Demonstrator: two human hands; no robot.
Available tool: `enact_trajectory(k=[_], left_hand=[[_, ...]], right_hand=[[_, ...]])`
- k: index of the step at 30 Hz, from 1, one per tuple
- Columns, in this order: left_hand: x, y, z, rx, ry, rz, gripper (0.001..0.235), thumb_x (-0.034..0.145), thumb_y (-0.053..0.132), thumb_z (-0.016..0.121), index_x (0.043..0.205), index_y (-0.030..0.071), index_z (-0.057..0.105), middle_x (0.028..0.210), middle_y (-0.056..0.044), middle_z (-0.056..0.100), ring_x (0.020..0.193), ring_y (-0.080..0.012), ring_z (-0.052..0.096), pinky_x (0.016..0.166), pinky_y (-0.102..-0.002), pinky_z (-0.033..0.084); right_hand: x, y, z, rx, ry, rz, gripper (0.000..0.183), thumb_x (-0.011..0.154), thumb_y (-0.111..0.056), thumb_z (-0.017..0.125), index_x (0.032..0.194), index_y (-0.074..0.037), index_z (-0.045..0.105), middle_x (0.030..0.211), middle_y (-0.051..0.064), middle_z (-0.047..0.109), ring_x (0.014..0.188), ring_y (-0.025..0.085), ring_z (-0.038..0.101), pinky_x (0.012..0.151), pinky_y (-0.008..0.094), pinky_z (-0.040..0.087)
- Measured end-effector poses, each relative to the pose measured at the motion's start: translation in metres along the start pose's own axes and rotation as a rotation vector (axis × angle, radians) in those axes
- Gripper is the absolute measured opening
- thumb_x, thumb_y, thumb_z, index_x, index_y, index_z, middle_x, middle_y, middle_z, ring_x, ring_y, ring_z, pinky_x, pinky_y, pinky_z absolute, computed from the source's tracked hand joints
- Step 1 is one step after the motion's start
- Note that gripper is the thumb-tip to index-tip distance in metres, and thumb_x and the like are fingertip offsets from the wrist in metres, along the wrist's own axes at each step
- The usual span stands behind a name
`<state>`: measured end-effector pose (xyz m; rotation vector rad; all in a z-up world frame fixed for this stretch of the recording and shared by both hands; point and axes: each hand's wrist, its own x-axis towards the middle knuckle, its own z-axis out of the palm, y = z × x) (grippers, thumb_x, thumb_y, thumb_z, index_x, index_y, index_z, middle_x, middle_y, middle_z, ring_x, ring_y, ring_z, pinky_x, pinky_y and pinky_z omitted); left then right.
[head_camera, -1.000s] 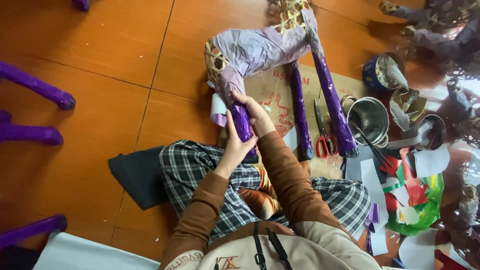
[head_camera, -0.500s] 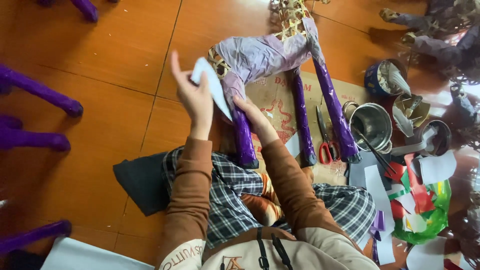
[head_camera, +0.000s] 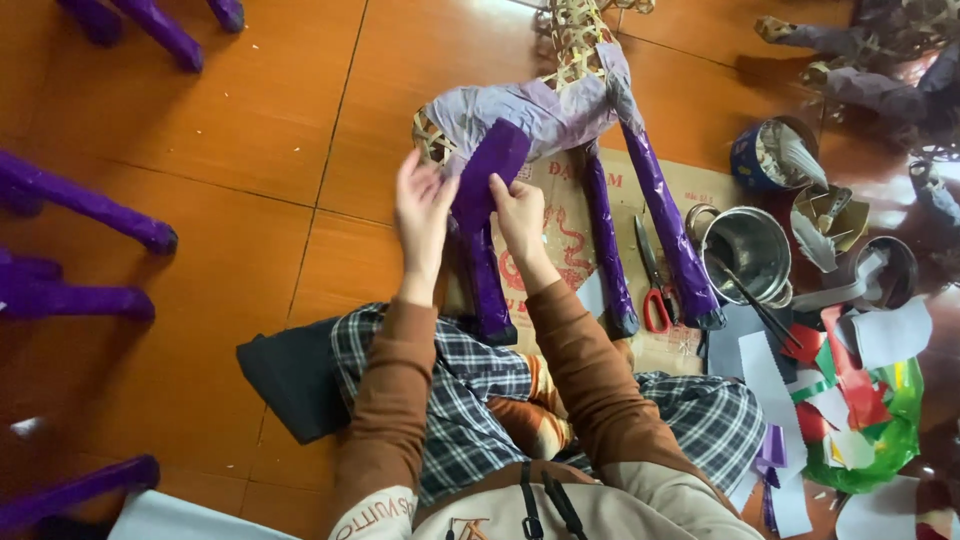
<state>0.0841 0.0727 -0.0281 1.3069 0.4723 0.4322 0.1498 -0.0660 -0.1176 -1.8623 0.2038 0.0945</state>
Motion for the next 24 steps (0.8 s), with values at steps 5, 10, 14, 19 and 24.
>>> enact_trajectory(k=[5, 10, 14, 19, 24], left_hand=[[-0.017, -0.076, 0.005, -0.294, -0.063, -0.593, 0.057, 0.086, 0.033, 0.080, 0.123, -0.002, 0.056, 0.108, -0.025, 0.063, 0.100, -0.0339, 0.066, 0.085, -0.053, 0.057], [-0.015, -0.082, 0.020, -0.705, -0.140, -0.879, 0.051, 0.080, 0.027, 0.085, 0.113, -0.002, 0.060, 0.101, -0.026, 0.068, 0.088, -0.0381, 0.072, 0.075, -0.053, 0.061], [-0.009, -0.133, 0.011, -0.845, -0.236, -0.892, 0.043, 0.086, 0.027, 0.081, 0.115, 0.002, 0.061, 0.110, -0.023, 0.069, 0.098, -0.0347, 0.070, 0.088, -0.051, 0.058], [-0.019, -0.138, 0.002, -0.773, -0.236, -0.803, 0.045, 0.087, 0.027, 0.080, 0.113, 0.001, 0.053, 0.099, -0.022, 0.069, 0.081, -0.0297, 0.071, 0.075, -0.045, 0.064], [-0.035, -0.121, -0.006, -0.614, -0.314, -0.703, 0.046, 0.085, 0.014, 0.082, 0.117, 0.003, 0.051, 0.103, -0.020, 0.070, 0.082, -0.0286, 0.072, 0.071, -0.048, 0.063]], right_hand=[[0.011, 0.015, 0.000, 0.392, -0.037, 0.263, 0.031, 0.087, -0.021, 0.077, 0.073, 0.004, 0.065, 0.058, 0.009, 0.061, 0.053, 0.014, 0.064, 0.054, 0.030, 0.058], [-0.025, -0.021, -0.034, 0.469, -0.080, 0.299, 0.029, 0.091, -0.021, 0.074, 0.096, 0.007, 0.069, 0.075, 0.017, 0.065, 0.069, 0.024, 0.072, 0.065, 0.040, 0.063], [-0.114, -0.063, -0.067, -0.002, -0.166, 0.077, 0.038, 0.095, -0.026, 0.067, 0.124, -0.004, 0.059, 0.110, 0.024, 0.067, 0.101, 0.031, 0.068, 0.074, 0.040, 0.059], [-0.176, -0.075, -0.060, 0.290, -0.495, 0.427, 0.083, 0.091, -0.017, 0.067, 0.157, -0.022, 0.017, 0.123, 0.031, 0.059, 0.091, 0.034, 0.066, 0.074, 0.048, 0.060], [-0.173, -0.052, -0.057, 0.470, -0.446, 0.449, 0.085, 0.088, -0.008, 0.070, 0.155, -0.017, 0.019, 0.094, 0.028, 0.064, 0.069, 0.035, 0.072, 0.057, 0.046, 0.063]])
